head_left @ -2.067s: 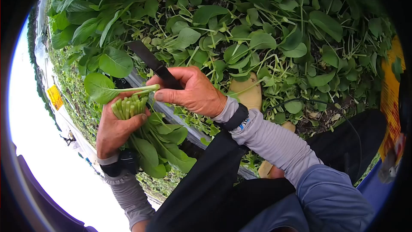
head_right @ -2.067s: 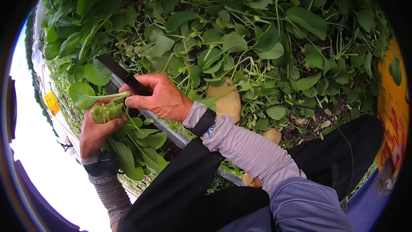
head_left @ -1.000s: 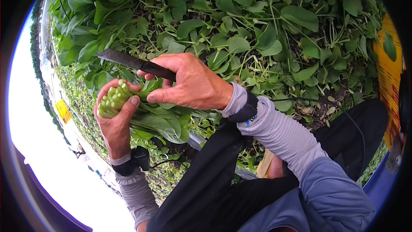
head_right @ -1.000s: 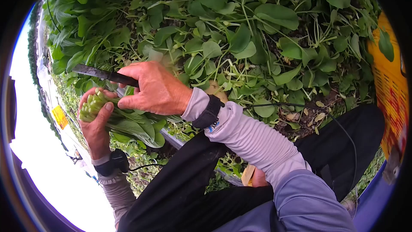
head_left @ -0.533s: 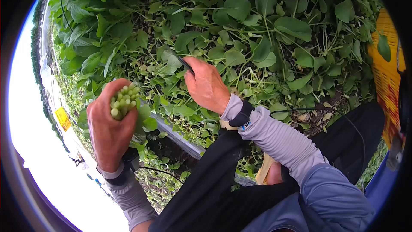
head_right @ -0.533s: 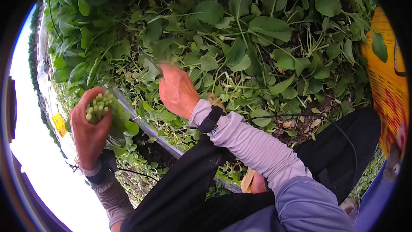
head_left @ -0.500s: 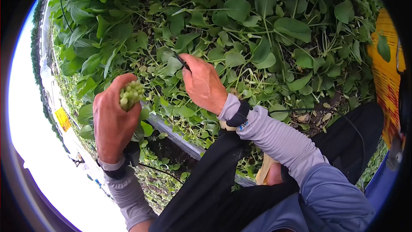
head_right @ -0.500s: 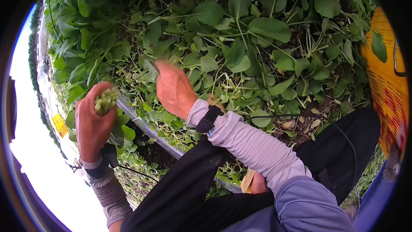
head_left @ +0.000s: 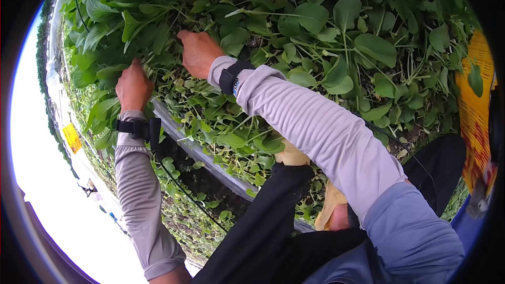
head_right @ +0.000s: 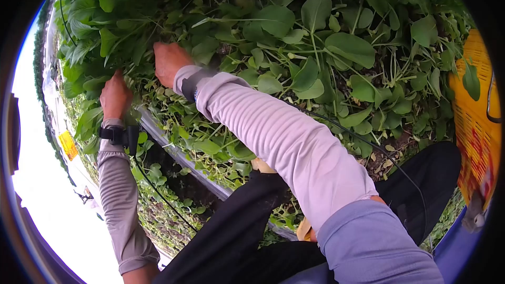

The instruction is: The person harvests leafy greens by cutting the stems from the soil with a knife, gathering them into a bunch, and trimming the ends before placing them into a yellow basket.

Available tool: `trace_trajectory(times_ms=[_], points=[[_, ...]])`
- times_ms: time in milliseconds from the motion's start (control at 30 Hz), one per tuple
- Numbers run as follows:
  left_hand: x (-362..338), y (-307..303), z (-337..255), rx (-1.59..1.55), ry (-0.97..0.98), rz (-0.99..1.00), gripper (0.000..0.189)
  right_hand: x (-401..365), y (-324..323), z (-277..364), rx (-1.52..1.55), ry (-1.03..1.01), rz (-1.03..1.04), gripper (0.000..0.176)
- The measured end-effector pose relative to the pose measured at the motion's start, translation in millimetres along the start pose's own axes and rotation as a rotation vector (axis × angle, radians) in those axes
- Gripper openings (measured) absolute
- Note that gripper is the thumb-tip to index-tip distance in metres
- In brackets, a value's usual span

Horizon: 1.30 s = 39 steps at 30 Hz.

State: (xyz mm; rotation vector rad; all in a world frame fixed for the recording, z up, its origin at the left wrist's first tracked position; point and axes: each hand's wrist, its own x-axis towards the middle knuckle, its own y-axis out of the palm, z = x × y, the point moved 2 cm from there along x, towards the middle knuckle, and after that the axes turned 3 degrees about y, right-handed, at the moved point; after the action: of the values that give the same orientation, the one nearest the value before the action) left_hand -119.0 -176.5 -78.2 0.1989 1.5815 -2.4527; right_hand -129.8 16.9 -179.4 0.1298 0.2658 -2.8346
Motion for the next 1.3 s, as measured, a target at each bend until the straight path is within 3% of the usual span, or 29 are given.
trace_trajectory(times_ms=[33, 100, 167, 233, 333, 467, 533, 567, 633, 667, 700, 733, 767, 833, 900, 967, 1000, 1033, 1100, 1133, 1167, 1233, 1300], points=[[-2, 1, 0, 0.000, -0.005, 0.005, 0.053, 11, 14, -6, 0.001, 0.001, 0.007, 0.042], [-5, 1, -2, -0.036, -0.019, -0.048, 0.042, 34, 37, -14, -0.157, -0.055, 0.048, 0.023], [-10, 2, 0, -0.036, -0.014, -0.046, 0.043, 49, 45, -17, -0.223, 0.021, 0.305, 0.021], [-14, -5, -1, -0.040, -0.010, -0.057, 0.043, 44, 44, -12, -0.210, 0.027, 0.281, 0.025], [-33, -21, -5, -0.087, -0.041, -0.029, 0.046, 1, 22, -8, -0.278, 0.009, 0.426, 0.031], [-81, -46, -16, -0.198, -0.020, -0.055, 0.047, -96, -4, -15, 0.005, 0.180, 0.459, 0.039], [-109, -61, -23, -0.261, 0.010, -0.082, 0.046, -145, -5, -29, 0.076, 0.234, 0.323, 0.038], [-124, -71, -27, -0.328, 0.006, -0.070, 0.042, -162, -10, -31, 0.324, 0.459, 0.469, 0.040], [-151, -87, -34, -0.394, 0.006, -0.057, 0.038, -187, -14, -33, 0.909, 0.832, 0.457, 0.048], [-164, -94, -36, -0.590, -0.022, -0.023, 0.033, -195, -20, -33, 0.912, 0.831, 0.455, 0.048], [-173, -100, -36, -0.787, -0.050, 0.009, 0.029, -198, -30, -27, 1.110, 0.716, 0.416, 0.053], [-181, -104, -37, -0.903, -0.070, 0.107, 0.039, -200, -39, -19, 1.303, 0.595, 0.373, 0.059], [-188, -108, -39, -0.900, -0.067, 0.106, 0.039, -200, -46, -12, 1.305, 0.592, 0.371, 0.059], [-198, -109, -48, -1.312, -0.201, 0.291, 0.042, -185, -70, 8, 1.170, 0.315, 0.360, 0.063], [-202, -94, -45, -1.447, -0.247, 0.380, 0.049, -169, -84, 14, 1.165, 0.235, 0.413, 0.069], [-200, -82, -52, -1.629, -0.155, 0.697, 0.055, -157, -90, 21, 1.099, -0.019, 0.660, 0.068], [-197, -76, -55, -1.626, -0.138, 0.763, 0.057, -152, -96, 28, 1.008, -0.080, 0.669, 0.055], [-193, -72, -56, -1.626, -0.135, 0.765, 0.057, -149, -96, 29, 1.006, -0.080, 0.667, 0.055], [-187, -68, -61, -1.631, -0.064, 0.864, 0.061, -144, -95, 32, 0.868, -0.208, 0.669, 0.039], [-186, -70, -65, -1.643, -0.093, 0.849, 0.064, -144, -91, 33, 0.903, -0.164, 0.565, 0.026], [-186, -72, -66, -1.645, -0.093, 0.848, 0.064, -145, -87, 31, 0.902, -0.164, 0.566, 0.026], [-185, -74, -63, -1.627, -0.175, 0.706, 0.071, -143, -85, 23, 0.780, 0.057, 0.242, 0.020], [-184, -76, -47, -1.554, -0.169, 0.677, 0.066, -141, -90, 15, 0.457, 0.071, -0.051, 0.025]])
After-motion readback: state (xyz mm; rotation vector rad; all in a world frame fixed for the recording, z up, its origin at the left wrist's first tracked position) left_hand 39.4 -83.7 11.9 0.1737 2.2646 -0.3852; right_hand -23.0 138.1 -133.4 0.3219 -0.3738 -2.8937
